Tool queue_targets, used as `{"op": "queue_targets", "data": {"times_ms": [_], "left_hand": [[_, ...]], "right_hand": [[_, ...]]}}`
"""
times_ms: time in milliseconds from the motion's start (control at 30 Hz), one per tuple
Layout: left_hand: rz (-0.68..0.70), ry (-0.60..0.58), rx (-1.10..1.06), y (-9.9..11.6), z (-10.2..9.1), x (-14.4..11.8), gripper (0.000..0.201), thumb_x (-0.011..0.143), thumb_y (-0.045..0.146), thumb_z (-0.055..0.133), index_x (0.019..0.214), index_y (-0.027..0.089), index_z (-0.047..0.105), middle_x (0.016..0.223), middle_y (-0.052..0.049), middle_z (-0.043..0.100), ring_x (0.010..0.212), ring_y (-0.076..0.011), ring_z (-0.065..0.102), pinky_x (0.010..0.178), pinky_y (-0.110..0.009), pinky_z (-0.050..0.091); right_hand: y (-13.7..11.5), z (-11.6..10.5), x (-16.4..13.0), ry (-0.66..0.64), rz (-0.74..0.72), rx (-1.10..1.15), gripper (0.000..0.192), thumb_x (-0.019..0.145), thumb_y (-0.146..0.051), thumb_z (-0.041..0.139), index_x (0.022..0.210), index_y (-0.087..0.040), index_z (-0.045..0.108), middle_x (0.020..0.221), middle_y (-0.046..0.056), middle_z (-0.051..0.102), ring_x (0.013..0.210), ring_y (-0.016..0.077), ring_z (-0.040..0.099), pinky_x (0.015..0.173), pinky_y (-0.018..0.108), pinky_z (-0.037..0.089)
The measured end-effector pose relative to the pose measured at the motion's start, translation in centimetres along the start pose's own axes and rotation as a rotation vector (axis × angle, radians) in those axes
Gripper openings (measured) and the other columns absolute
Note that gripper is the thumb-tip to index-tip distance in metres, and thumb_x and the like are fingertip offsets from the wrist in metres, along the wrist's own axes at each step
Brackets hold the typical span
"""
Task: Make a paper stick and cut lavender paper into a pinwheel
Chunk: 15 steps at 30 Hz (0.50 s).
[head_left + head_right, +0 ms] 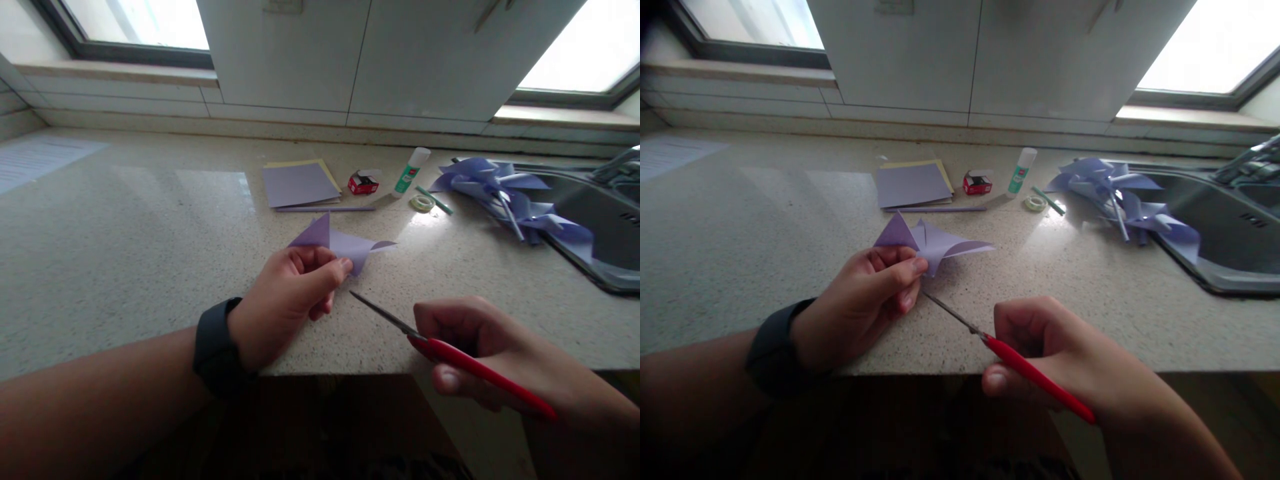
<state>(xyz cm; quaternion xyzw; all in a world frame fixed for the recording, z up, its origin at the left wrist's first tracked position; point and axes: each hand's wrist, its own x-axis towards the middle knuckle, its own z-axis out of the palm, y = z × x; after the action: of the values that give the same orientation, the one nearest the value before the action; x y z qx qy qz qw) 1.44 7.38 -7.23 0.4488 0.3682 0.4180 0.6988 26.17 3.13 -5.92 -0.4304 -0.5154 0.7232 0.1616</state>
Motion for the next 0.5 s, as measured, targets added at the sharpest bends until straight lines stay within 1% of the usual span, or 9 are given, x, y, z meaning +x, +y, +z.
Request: {"op": "queue_targets", "data": {"times_ms": [100,267,367,500], "left_hand": [[0.000,-0.001,-0.010,-0.06,-0.02,-0.02,0.025,0.087,0.033,0.072,0.071,0.018,0.058,0.053,0.006,0.053,0.047,-0.0059,0.044,0.047,-0.019,0.032],[0.007,0.007,-0.029,-0.15,0.13,-0.04,0.023,0.088,0.032,0.070,0.073,0.018,0.059,0.053,0.006,0.054,0.047,-0.0056,0.046,0.046,-0.017,0.034],[0.000,0.013,-0.051,-0.12,0.28,-0.08,0.024,0.089,0.032,0.067,0.072,0.018,0.058,0.055,0.006,0.055,0.047,-0.0057,0.048,0.044,-0.016,0.037],[0.001,-0.015,-0.015,-0.02,0.36,-0.11,0.019,0.089,0.030,0.068,0.077,0.017,0.062,0.065,0.003,0.064,0.050,-0.0059,0.053,0.043,-0.015,0.041]], "right_hand": [[0.15,-0.07,-0.28,0.003,-0.023,0.017,0.045,0.079,-0.046,0.081,0.071,-0.020,0.045,0.058,-0.009,0.038,0.046,0.0035,0.027,0.037,0.016,0.016],[0.10,-0.03,-0.77,0.021,-0.110,0.034,0.048,0.077,-0.051,0.081,0.072,-0.020,0.045,0.062,-0.007,0.036,0.053,0.0062,0.026,0.043,0.019,0.017],[0.26,-0.04,-0.69,0.055,-0.190,0.032,0.043,0.078,-0.053,0.079,0.078,-0.021,0.051,0.067,-0.005,0.040,0.056,0.0076,0.032,0.046,0.019,0.022],[0.83,0.13,-0.08,0.152,-0.312,0.028,0.033,0.090,-0.053,0.067,0.087,-0.022,0.057,0.067,-0.004,0.050,0.054,0.0075,0.041,0.047,0.018,0.032]]}}
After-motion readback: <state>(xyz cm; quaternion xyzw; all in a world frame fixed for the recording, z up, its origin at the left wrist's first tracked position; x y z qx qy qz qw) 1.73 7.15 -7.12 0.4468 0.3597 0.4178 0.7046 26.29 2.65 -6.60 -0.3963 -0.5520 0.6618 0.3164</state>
